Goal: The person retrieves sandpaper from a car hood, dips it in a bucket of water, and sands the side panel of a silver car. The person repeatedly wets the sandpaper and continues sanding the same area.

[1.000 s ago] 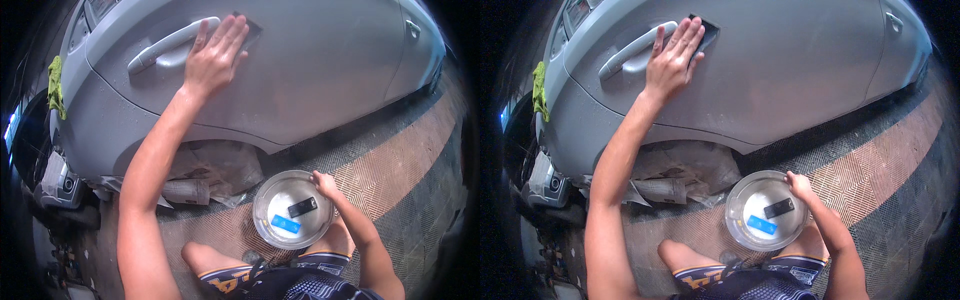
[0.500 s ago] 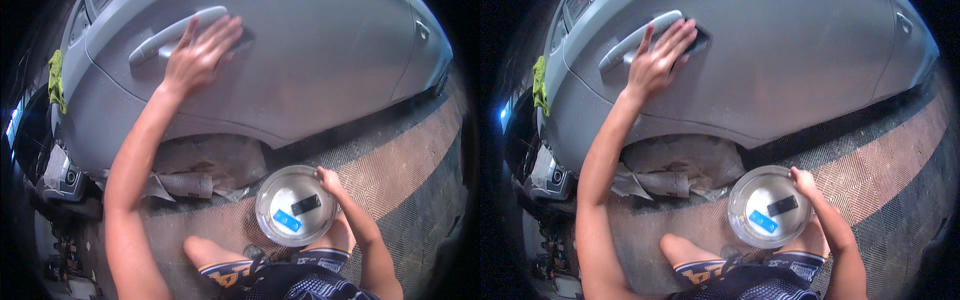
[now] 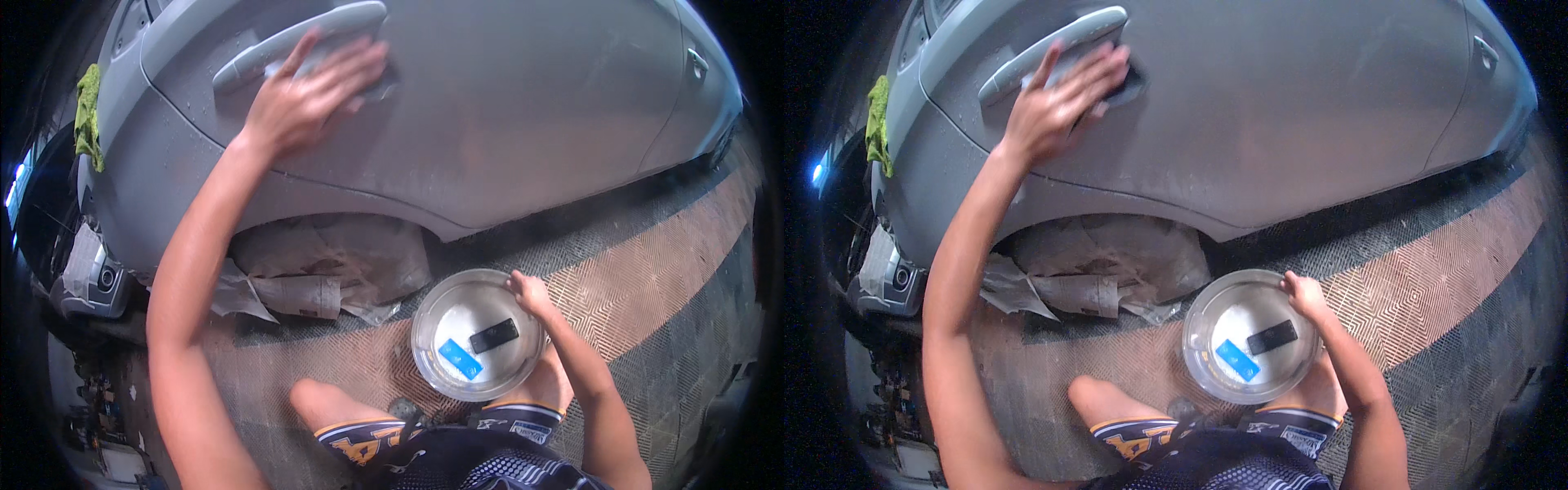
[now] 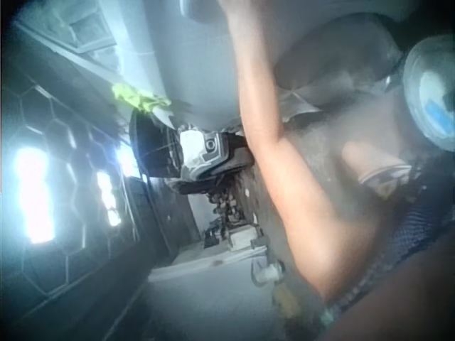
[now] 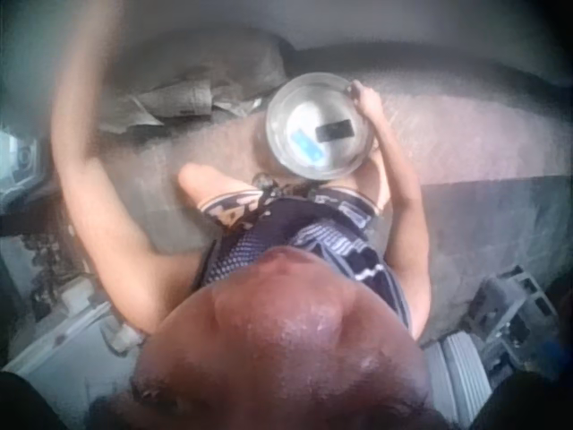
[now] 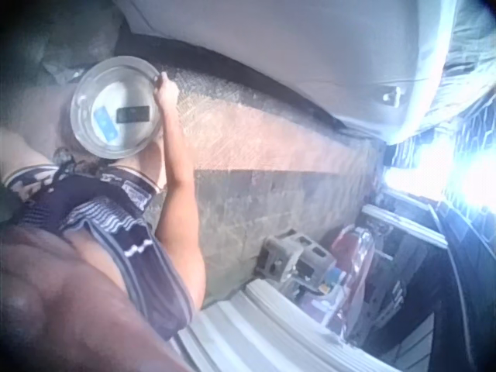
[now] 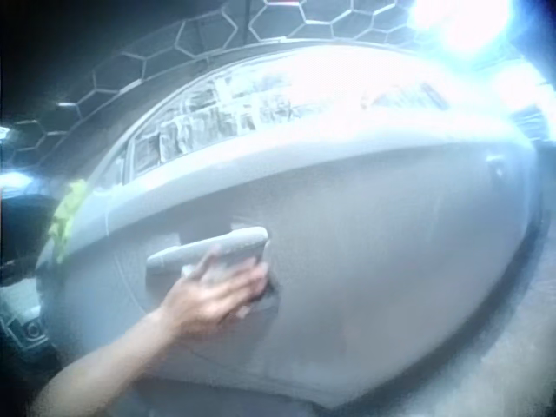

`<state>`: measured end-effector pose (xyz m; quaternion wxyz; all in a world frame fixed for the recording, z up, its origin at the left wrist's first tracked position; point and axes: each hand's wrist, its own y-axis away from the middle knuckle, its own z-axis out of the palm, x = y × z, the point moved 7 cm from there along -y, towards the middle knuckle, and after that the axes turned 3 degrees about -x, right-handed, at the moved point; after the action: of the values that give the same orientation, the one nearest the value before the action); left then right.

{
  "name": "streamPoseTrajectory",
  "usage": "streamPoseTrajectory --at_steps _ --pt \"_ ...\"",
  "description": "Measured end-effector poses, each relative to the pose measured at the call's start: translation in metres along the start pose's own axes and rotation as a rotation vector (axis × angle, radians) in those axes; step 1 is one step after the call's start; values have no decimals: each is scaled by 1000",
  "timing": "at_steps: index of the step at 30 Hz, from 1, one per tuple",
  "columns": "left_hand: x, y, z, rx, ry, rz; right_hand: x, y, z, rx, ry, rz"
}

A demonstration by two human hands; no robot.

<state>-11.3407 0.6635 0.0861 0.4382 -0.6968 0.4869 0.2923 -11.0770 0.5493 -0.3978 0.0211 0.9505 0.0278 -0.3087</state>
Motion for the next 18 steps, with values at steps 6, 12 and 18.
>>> streamPoseTrajectory --at_steps 6,12,18 --pt "30 23 9 -66 95 105 -5 3 -2 13 27 -20" --pt "22 -37 6 44 68 -26 -18 -17 8 -27 -32 -131" --pt "23 -59 3 94 -133 -6 -20 -31 12 -57 -32 -172"
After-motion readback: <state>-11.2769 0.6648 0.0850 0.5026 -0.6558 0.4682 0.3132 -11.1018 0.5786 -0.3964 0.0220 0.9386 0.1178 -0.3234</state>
